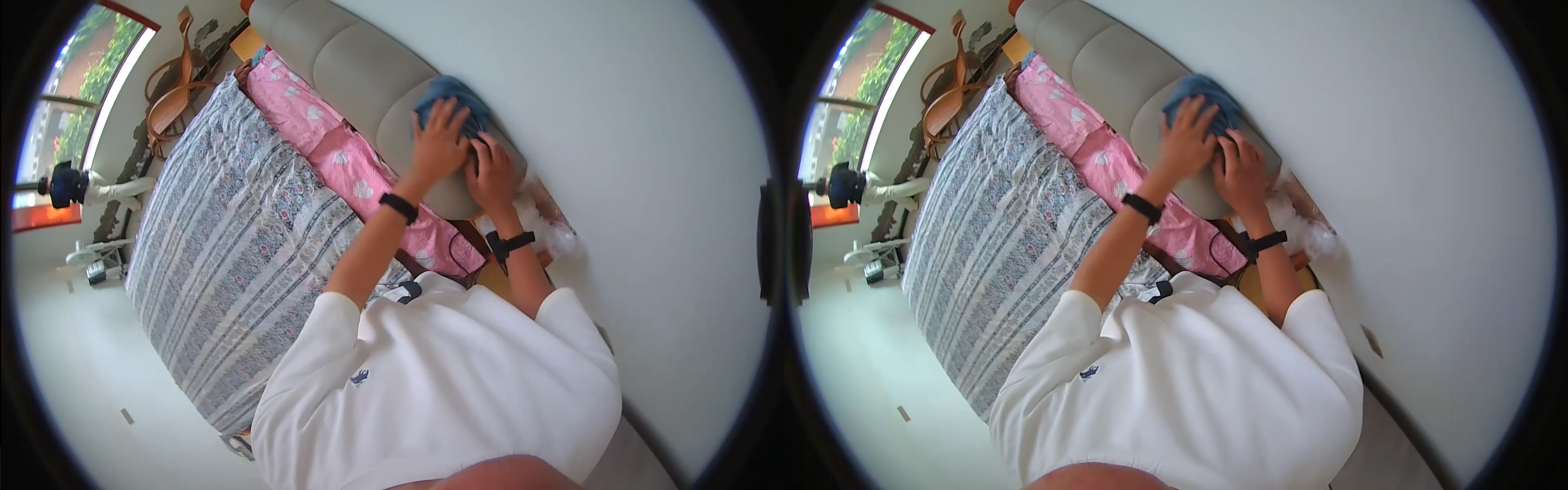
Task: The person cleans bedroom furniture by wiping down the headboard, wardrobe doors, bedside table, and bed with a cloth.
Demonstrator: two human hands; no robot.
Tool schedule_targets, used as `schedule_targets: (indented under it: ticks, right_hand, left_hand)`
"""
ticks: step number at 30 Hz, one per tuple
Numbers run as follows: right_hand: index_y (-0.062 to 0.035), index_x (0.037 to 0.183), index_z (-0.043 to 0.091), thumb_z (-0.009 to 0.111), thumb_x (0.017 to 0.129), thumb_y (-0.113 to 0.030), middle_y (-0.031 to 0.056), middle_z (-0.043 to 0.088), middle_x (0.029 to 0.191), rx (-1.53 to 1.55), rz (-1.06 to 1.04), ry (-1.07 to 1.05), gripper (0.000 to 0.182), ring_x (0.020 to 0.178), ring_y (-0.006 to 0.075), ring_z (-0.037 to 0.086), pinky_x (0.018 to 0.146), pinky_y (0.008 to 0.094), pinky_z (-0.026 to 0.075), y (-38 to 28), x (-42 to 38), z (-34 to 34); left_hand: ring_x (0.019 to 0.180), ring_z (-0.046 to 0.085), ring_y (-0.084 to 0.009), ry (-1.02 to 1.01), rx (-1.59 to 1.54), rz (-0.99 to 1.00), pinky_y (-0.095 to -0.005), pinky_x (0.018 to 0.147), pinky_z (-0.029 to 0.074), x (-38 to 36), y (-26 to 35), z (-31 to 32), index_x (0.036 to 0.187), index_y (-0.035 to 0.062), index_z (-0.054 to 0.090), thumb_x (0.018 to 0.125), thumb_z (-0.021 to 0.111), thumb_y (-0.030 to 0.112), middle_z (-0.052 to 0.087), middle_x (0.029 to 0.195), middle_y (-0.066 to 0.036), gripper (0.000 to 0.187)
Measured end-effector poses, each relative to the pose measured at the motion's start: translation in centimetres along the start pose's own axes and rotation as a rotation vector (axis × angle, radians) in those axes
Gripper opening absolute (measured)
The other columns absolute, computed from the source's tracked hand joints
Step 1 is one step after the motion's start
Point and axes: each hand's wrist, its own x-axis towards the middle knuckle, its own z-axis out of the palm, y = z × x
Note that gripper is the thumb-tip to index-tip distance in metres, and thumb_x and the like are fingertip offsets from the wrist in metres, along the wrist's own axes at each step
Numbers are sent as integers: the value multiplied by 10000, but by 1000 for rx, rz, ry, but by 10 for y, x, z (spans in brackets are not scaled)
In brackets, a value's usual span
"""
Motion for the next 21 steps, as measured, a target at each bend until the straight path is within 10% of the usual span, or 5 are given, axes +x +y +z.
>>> schedule_targets:
  ticks: [9, 21]
  right_hand:
    - [-57, 1153, 487, 576, 801, -225, 156, 410, 1341, -38, -29, 56, 400, 1208, 305, 429, 949, 424, 341, 7, 10, -2]
    - [-52, 1168, 471, 598, 794, -197, 147, 451, 1301, 40, -27, 132, 422, 1176, 318, 451, 946, 433, 359, 5, 7, -3]
  left_hand:
    - [1343, 223, -323, 134, 133, -153, -638, 998, 210, 80, -107, 5, 1222, 235, 501, 859, 524, 352, 259, 1456, -83, 382]
    - [975, 511, -367, 42, -394, -49, -423, 848, 416, -3, -48, -23, 1299, 128, 452, 741, 663, 172, 545, 1040, -184, 598]
